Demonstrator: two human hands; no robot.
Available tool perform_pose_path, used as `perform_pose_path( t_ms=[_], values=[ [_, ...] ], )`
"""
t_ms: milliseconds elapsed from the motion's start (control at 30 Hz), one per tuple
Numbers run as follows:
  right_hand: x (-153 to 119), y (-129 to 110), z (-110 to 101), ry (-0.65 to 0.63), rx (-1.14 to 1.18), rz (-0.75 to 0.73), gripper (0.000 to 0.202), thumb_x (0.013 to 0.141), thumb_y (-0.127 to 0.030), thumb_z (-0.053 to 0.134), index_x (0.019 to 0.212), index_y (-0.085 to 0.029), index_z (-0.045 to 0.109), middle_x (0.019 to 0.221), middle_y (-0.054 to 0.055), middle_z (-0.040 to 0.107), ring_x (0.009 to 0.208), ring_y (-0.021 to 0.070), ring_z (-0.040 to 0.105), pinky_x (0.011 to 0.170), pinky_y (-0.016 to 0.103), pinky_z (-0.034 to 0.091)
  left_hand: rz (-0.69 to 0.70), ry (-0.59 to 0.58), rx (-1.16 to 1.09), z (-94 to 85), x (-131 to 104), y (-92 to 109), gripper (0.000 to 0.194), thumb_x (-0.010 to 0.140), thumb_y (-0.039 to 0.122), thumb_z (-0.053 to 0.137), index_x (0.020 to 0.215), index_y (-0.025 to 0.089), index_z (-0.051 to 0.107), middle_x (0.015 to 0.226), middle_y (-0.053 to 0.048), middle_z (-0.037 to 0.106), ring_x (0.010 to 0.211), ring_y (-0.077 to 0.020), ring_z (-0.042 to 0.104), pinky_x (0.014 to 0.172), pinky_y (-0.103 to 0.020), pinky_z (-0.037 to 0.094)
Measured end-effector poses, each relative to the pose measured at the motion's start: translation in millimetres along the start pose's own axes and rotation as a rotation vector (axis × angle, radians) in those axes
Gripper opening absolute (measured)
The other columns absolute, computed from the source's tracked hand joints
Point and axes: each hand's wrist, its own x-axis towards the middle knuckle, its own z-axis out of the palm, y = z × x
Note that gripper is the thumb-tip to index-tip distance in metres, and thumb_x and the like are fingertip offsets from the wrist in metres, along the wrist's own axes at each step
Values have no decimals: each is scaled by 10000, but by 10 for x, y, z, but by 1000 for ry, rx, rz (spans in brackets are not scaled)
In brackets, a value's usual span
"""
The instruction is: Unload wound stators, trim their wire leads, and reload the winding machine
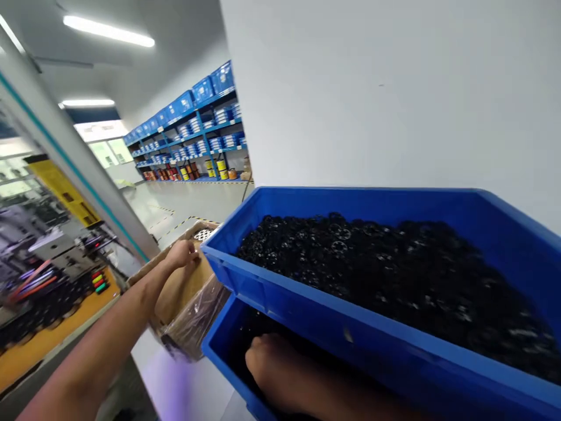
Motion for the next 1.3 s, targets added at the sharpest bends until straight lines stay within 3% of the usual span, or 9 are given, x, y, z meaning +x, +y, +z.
perform_pose_path(
  t_ms=[133, 200, 367, 500, 600, 767, 900, 1067, 1300],
  values=[
    [-40, -34, -50, -3, -55, 61, 248, 802, -47, 451, 799, -142, 681, 900, 128, 703, 851, 267, 666, 700, 311, 413, -122, 145, -223, -214, -653, 236, 326, 881, 282, 645, 1174, 145, 608, 1087, -86, 670, 915, -175, 646, 831, -345, 546],
    [-26, -34, -76, -20, -108, 73, 243, 784, -31, 445, 768, -140, 661, 851, 135, 691, 811, 280, 657, 662, 312, 378, -149, 208, -337, -305, -1152, 386, 398, 866, 254, 651, 1244, 149, 583, 1020, -68, 692, 816, -140, 645, 752, -270, 529],
    [49, -4, -68, 28, -156, -3, 199, 813, -84, 468, 749, -170, 635, 859, 111, 687, 860, 288, 659, 708, 340, 411, -174, 379, -812, -316, -2597, 692, 267, 774, 289, 743, 994, 142, 709, 964, -76, 685, 765, -119, 595, 683, -228, 488],
    [121, 43, -130, 241, -127, -111, 203, 853, -193, 494, 748, -174, 667, 839, 108, 693, 810, 270, 678, 726, 368, 497, -277, 482, -1232, -233, -3518, 753, 290, 742, 276, 795, 1006, 184, 718, 998, -78, 709, 808, -127, 639, 744, -243, 522],
    [177, -93, -330, 459, -109, -217, 275, 892, -246, 459, 906, -146, 715, 959, 138, 709, 893, 277, 685, 835, 418, 538, -278, 519, -1321, -236, -3910, 763, 304, 743, 240, 798, 1036, 220, 719, 1058, -76, 704, 806, -129, 663, 748, -264, 551],
    [71, -847, -580, 695, -36, -614, 227, 940, -235, 496, 977, -171, 710, 1048, 103, 700, 959, 213, 681, 885, 347, 573, -215, 536, -1270, -254, -4047, 837, 269, 722, 190, 809, 982, 223, 746, 1113, -79, 701, 827, -133, 658, 794, -287, 560],
    [-235, -1387, -346, 802, 163, -832, 166, 916, -90, 533, 988, -166, 662, 1117, 116, 619, 931, 155, 650, 797, 274, 583, -222, 496, -1274, -167, -4003, 938, 346, 674, 183, 844, 1005, 223, 751, 1008, -72, 745, 750, -118, 652, 727, -245, 544],
    [-534, -1483, -30, 728, 285, -957, 281, 870, 4, 545, 1081, -169, 613, 1104, 109, 573, 909, 140, 616, 732, 249, 575, -260, 402, -1385, -73, -3960, 1090, 355, 649, 208, 863, 990, 198, 763, 1014, -98, 763, 820, -170, 706, 783, -281, 566],
    [-511, -1463, -11, 776, 346, -998, 218, 860, -44, 618, 1053, -145, 612, 1009, 104, 643, 954, 187, 641, 820, 329, 582, -247, 288, -1578, -3, -3829, 1232, 363, 647, 127, 856, 989, 199, 759, 877, -55, 785, 797, -135, 727, 753, -210, 564]
  ],
)
